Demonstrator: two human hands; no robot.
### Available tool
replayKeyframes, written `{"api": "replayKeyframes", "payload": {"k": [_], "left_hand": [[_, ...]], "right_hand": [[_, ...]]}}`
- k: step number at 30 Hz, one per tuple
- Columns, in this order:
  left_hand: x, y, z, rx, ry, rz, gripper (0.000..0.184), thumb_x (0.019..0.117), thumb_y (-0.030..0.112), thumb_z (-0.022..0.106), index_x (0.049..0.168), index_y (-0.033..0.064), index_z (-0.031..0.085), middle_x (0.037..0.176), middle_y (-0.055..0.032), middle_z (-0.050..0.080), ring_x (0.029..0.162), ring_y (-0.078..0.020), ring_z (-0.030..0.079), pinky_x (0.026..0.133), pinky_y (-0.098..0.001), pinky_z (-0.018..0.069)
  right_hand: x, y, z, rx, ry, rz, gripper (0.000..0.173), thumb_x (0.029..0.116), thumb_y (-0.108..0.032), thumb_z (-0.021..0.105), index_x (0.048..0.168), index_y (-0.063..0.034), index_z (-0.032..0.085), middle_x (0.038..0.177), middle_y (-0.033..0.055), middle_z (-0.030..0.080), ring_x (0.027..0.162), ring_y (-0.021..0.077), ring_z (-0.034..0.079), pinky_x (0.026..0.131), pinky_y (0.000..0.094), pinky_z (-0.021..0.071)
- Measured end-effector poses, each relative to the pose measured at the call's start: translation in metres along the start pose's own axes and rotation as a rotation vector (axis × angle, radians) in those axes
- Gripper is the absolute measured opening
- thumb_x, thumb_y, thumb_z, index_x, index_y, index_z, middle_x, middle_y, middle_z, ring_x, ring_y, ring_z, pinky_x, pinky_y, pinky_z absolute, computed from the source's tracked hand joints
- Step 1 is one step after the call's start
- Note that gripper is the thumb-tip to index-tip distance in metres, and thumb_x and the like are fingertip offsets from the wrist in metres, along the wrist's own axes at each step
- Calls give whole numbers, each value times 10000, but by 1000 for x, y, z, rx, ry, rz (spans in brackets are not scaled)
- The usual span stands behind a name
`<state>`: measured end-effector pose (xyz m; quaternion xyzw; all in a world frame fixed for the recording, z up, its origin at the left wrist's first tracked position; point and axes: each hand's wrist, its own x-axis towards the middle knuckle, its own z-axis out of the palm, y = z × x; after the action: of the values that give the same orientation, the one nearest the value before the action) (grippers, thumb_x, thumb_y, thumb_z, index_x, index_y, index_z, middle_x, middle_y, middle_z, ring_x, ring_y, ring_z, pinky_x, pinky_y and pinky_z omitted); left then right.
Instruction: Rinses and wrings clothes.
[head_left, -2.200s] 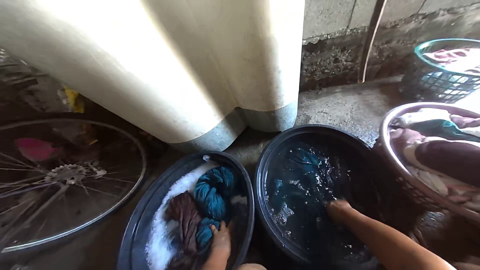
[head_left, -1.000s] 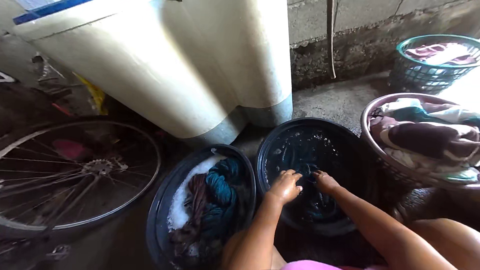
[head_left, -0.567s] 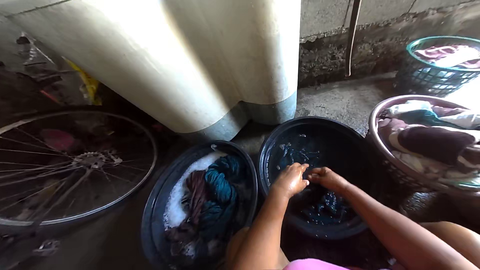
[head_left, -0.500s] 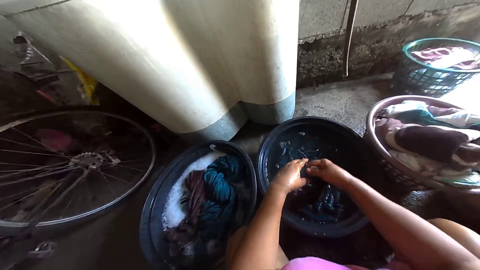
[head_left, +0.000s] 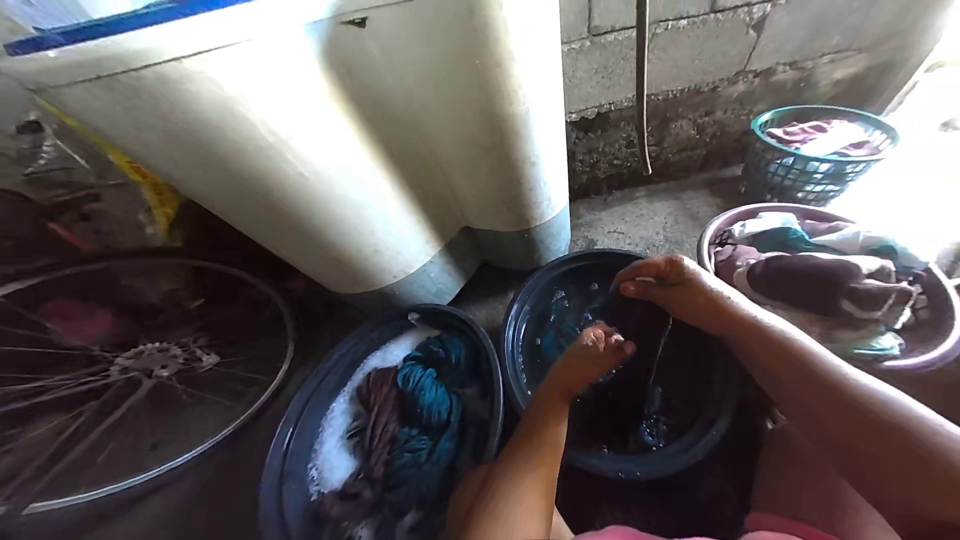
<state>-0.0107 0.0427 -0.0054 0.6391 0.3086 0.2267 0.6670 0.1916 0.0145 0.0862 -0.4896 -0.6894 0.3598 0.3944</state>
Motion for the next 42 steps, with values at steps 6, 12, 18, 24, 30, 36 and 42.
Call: {"api": "replayKeyframes", "payload": {"k": [6, 12, 18, 24, 30, 36, 42], "left_hand": [[14, -20, -11, 38, 260, 104, 167, 963, 13, 639, 1104, -66, 680, 1005, -72, 704, 895, -57, 656, 847, -253, 556], [27, -21, -10, 72, 312, 80, 149, 962, 19, 644, 1081, -62, 683, 953, -32, 695, 836, -11, 632, 814, -198, 538], [39, -21, 1, 31, 245, 52, 159, 977, 1, 611, 1096, -67, 691, 1038, -58, 711, 946, -29, 653, 897, -217, 542], [48, -25, 6, 90, 171, 42, 193, 1039, 137, 550, 1178, 3, 546, 843, 17, 635, 728, -17, 592, 722, -233, 513], [44, -54, 4, 438, -148, -49, 294, 979, 185, 681, 1175, -33, 698, 1097, -115, 737, 1040, -136, 693, 998, -365, 541], [40, -45, -9, 474, 5, 39, 255, 977, 171, 667, 1120, -28, 737, 1089, -118, 749, 1028, -126, 704, 983, -347, 553], [44, -30, 2, 252, 193, 181, 167, 957, 29, 643, 1069, -56, 733, 1060, -97, 748, 997, -54, 692, 952, -257, 554]], "right_hand": [[-11, 77, 17, 184, 92, 215, 149, 1021, -122, 606, 1051, -38, 726, 888, -44, 679, 717, -33, 572, 684, 163, 494], [-22, 117, 24, 499, 107, 449, 209, 1075, -160, 514, 991, -61, 678, 780, -39, 645, 668, 41, 606, 657, 245, 544], [-17, 122, 35, 449, -167, 289, 573, 875, -192, 762, 1382, -16, 558, 1203, 65, 691, 1064, 90, 673, 953, 294, 566], [-7, 110, 22, 6, -123, 289, 308, 1010, -269, 659, 864, 2, 664, 732, 42, 568, 664, 110, 511, 652, 334, 438], [-14, 89, -30, 179, 321, 15, 144, 991, -164, 650, 902, -87, 734, 783, -81, 673, 694, -43, 595, 665, 186, 526], [-25, 121, -87, 517, 757, 78, 161, 1048, -177, 565, 999, -118, 707, 877, -37, 728, 769, 59, 681, 722, 271, 594], [-10, 132, 35, 562, 12, 580, 742, 1096, -564, 110, 1345, -82, 616, 1152, 114, 717, 1036, 218, 684, 903, 460, 548]]}}
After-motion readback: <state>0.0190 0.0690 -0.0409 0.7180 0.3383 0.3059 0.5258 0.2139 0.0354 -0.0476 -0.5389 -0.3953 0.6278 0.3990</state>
